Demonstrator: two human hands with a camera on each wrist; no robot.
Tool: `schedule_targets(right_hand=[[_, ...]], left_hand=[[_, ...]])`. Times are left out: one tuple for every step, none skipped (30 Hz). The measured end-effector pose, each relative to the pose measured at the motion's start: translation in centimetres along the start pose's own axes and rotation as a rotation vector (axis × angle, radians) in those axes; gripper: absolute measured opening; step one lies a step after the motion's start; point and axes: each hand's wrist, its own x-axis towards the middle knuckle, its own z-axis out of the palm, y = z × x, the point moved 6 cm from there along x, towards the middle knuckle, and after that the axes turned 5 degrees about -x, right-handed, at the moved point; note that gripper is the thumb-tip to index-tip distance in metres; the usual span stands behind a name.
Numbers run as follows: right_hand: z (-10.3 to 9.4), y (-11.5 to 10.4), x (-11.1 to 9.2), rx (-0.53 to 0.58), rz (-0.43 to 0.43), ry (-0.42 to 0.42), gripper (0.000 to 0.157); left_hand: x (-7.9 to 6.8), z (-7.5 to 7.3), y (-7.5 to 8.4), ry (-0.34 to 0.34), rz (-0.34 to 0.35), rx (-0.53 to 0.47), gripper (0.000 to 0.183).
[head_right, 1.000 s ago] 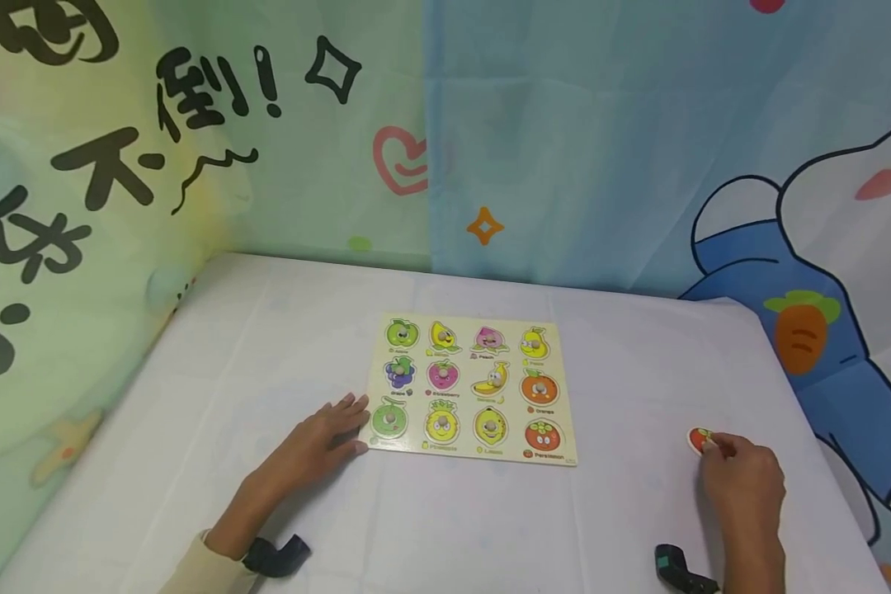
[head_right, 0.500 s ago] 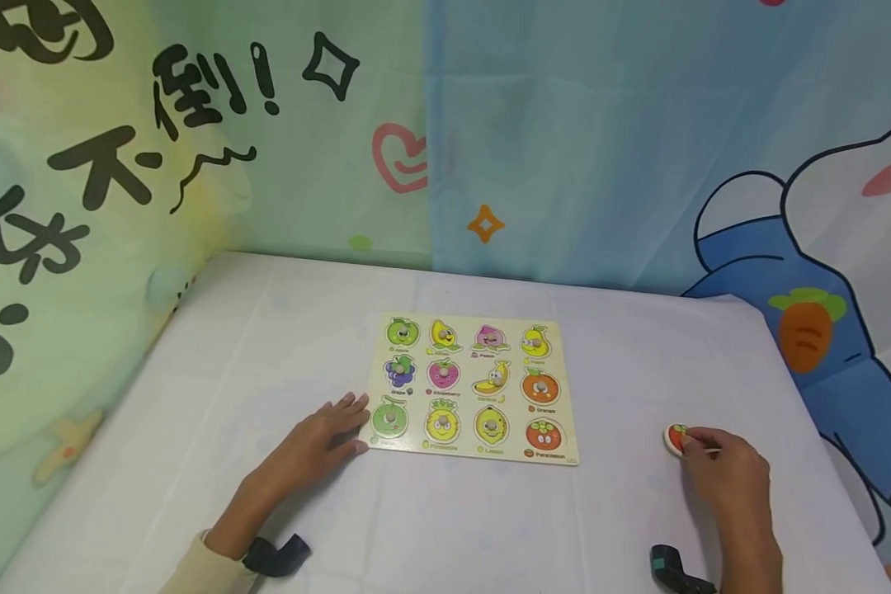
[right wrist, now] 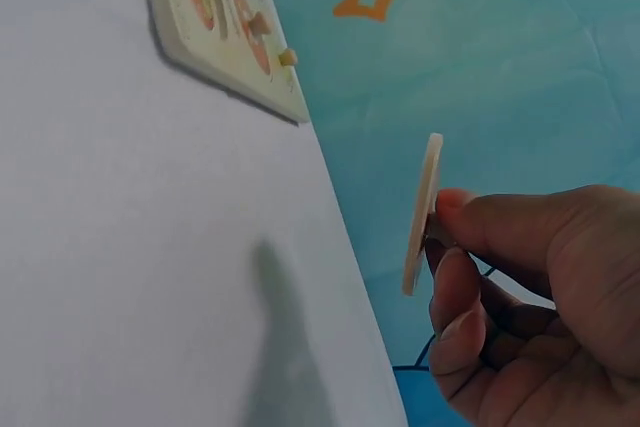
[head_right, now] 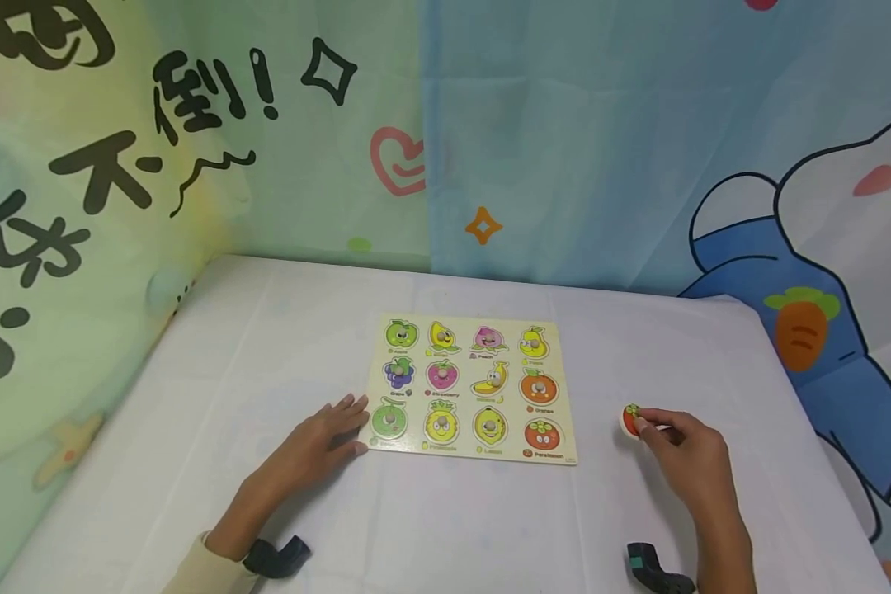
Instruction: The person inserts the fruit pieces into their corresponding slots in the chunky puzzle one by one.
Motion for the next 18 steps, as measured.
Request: schedule_targets(right_hand=[[0.1,-0.3,0.0,0.001,-0.013,0.006,0.033],[0.2,-0.5,0.0,0.006,-0.023,0.007,0.032],[0.3,-0.8,0.0,0.006,-0.032,0.011,0.031],[0.5,-1.1,-0.1,0.007,-0.04,0.013,0.03],[0.7,-1.3,-0.1,0.004,-0.045,0.008,0.029],[0.9,-1.6,-0.2,0.007,-0.054,-0.001,0.029],[1.2,-2.0,-0.3,0.006,-0.066,-0.013,0.028],[1.5,-2.3,-0.3,0.008,-0.081,-0.029,0.028],[1.9,-2.7,-0.4,0.003,-0.096,-0.042,0.027],[2.2,-3.0,-0.5,0.005,-0.109,-0.065,0.028],[2.6,-3.3,-0.6,0.011,-0.119,-0.087,0.029],[3.0,-3.6,-0.6,0.013,-0.127,-0.106,0.03],[3.3,-3.8,-0.6,0.01,-0.133,-0.125,0.031],[3.6,-4.0,-0.6,0.008,-0.135,-0.142,0.032],[3.9,-4.2,-0.6,0.013,-0.135,-0.161,0.033],[4.2,-4.5,-0.6,0.017,-0.136,-0.177,0.033],[4.5,-4.7,-0.6,0.017,-0.145,-0.188,0.032],[4.8,-5.0,-0.6,0.019,-0.157,-0.2,0.031]], left_hand=[[0.0,0.0,0.0,0.0,0.0,0.002,0.051],[0.0,0.0,-0.1,-0.001,0.0,0.003,0.051],[0.0,0.0,-0.1,-0.002,0.0,0.004,0.051],[0.0,0.0,-0.1,-0.004,0.0,0.005,0.052],[0.0,0.1,-0.1,-0.004,0.001,0.005,0.052],[0.0,0.0,-0.2,-0.004,0.001,0.007,0.052],[0.0,0.0,-0.1,-0.004,0.002,0.01,0.052],[-0.1,0.0,-0.1,-0.001,0.007,0.011,0.051],[-0.1,0.0,-0.1,0.001,0.011,0.012,0.051],[-0.1,0.0,-0.1,0.005,0.015,0.013,0.051],[-0.1,0.0,-0.1,0.008,0.019,0.016,0.051],[-0.1,-0.1,0.0,0.01,0.023,0.016,0.051],[-0.1,-0.1,0.0,0.011,0.027,0.014,0.051],[-0.1,-0.1,0.0,0.011,0.03,0.013,0.051],[-0.1,-0.1,0.0,0.009,0.03,0.012,0.051],[-0.1,-0.1,0.0,0.008,0.027,0.013,0.051],[-0.1,-0.1,0.0,0.009,0.027,0.013,0.051],[-0.1,-0.1,0.0,0.011,0.026,0.011,0.051]])
